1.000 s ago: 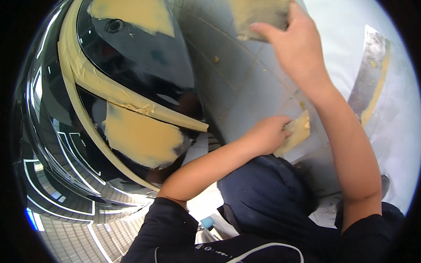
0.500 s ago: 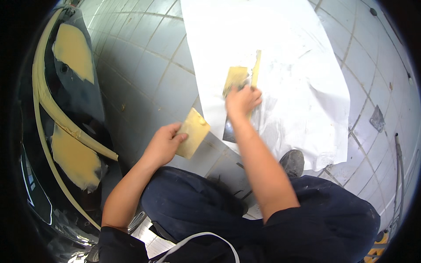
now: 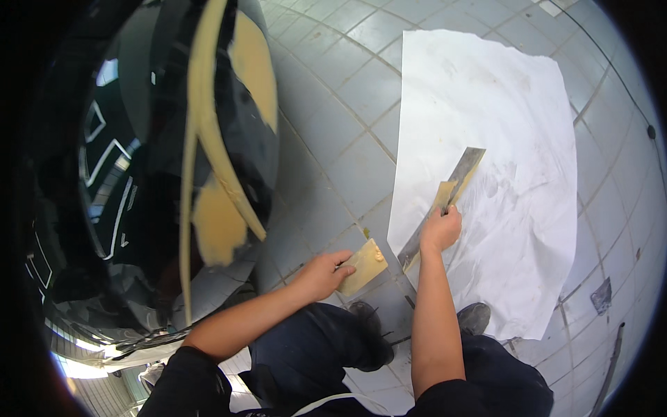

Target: The person kneels beside a black car and uses a metal spreader to apply beige body filler to the rear bumper. They repeatedly scoop filler from a paper sheet and smooth it onto the surface, then switch to a smaller plastic spreader for finer application.

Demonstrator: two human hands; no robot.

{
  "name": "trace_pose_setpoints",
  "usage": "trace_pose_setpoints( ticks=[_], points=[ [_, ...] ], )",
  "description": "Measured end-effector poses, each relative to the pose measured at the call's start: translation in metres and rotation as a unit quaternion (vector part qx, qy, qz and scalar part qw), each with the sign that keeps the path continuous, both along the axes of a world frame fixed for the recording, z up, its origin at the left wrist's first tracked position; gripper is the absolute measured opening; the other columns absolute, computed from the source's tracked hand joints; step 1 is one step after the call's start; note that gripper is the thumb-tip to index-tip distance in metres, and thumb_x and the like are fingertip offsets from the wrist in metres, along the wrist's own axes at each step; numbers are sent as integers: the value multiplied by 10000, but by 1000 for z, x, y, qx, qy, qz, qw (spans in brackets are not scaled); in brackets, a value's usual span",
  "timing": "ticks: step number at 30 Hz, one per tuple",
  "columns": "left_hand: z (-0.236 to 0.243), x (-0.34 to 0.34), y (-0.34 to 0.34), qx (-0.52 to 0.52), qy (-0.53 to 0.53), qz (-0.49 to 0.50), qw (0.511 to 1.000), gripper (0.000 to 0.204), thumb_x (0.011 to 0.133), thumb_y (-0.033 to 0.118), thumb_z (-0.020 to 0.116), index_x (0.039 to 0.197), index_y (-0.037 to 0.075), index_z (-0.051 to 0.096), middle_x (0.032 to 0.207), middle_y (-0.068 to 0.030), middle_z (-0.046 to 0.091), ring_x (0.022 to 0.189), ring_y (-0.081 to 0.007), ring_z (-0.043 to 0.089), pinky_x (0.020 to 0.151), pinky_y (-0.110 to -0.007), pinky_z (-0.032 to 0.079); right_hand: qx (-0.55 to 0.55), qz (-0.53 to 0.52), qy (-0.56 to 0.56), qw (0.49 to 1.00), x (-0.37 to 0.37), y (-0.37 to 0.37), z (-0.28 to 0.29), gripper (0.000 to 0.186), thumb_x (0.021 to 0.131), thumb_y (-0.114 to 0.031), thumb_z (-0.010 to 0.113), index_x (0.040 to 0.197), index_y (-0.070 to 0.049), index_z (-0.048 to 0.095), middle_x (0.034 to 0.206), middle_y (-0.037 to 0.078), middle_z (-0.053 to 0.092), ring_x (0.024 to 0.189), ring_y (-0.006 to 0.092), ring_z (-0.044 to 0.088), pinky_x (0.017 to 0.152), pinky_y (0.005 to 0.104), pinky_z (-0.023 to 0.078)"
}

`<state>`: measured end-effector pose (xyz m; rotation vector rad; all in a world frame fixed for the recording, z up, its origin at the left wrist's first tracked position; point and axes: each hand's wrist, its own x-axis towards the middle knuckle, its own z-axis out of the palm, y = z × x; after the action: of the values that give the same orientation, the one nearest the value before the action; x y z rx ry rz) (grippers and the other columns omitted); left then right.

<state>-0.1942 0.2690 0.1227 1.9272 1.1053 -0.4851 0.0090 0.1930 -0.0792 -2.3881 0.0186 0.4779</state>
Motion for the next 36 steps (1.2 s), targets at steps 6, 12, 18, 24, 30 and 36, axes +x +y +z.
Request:
trace_pose_setpoints(
  ticks=[6,12,18,24,30,36],
  points=[
    [90,27,-51,1,-33,180,983,340,1024,203,595,1347,95,617,1017,-254,719,1001,-478,665,837,-520,526,-8,122,-107,987,53,-54,163,247,880,-93,740,1074,39,664,1014,238,675,977,461,623,865,528,490],
    [322,73,-102,-17,-52,83,995,319,1035,144,538,1298,110,715,1112,-232,738,1054,-429,703,909,-476,556,134,78,174,972,109,-119,472,228,866,-146,782,955,55,722,867,173,761,770,243,720,725,398,551],
    [491,165,-66,-155,-203,173,951,322,1059,172,533,1247,7,736,1098,-172,782,1006,-263,747,917,-348,548,259,95,282,919,185,-84,701,221,926,-102,768,1050,75,718,950,108,771,841,140,694,761,308,562],
    [515,294,27,-301,-300,190,885,305,1053,230,685,1126,-60,749,1012,-40,763,900,-96,669,817,-278,545,260,255,159,918,305,51,779,221,913,-113,777,1048,57,738,970,90,769,848,150,682,791,316,555],
    [570,460,216,-165,-300,197,919,336,1033,268,701,1121,-51,753,951,-44,771,778,-116,674,706,-300,544,393,169,1,904,536,106,811,302,889,-106,749,1165,17,733,1086,44,730,1012,145,658,921,324,523],
    [610,579,402,-152,-392,236,876,371,993,324,749,1005,-46,775,848,-56,770,723,-151,705,646,-326,547,-1,-124,-17,992,621,-64,760,425,774,-125,756,1147,80,750,1073,183,790,946,262,764,814,433,598]
  ],
)
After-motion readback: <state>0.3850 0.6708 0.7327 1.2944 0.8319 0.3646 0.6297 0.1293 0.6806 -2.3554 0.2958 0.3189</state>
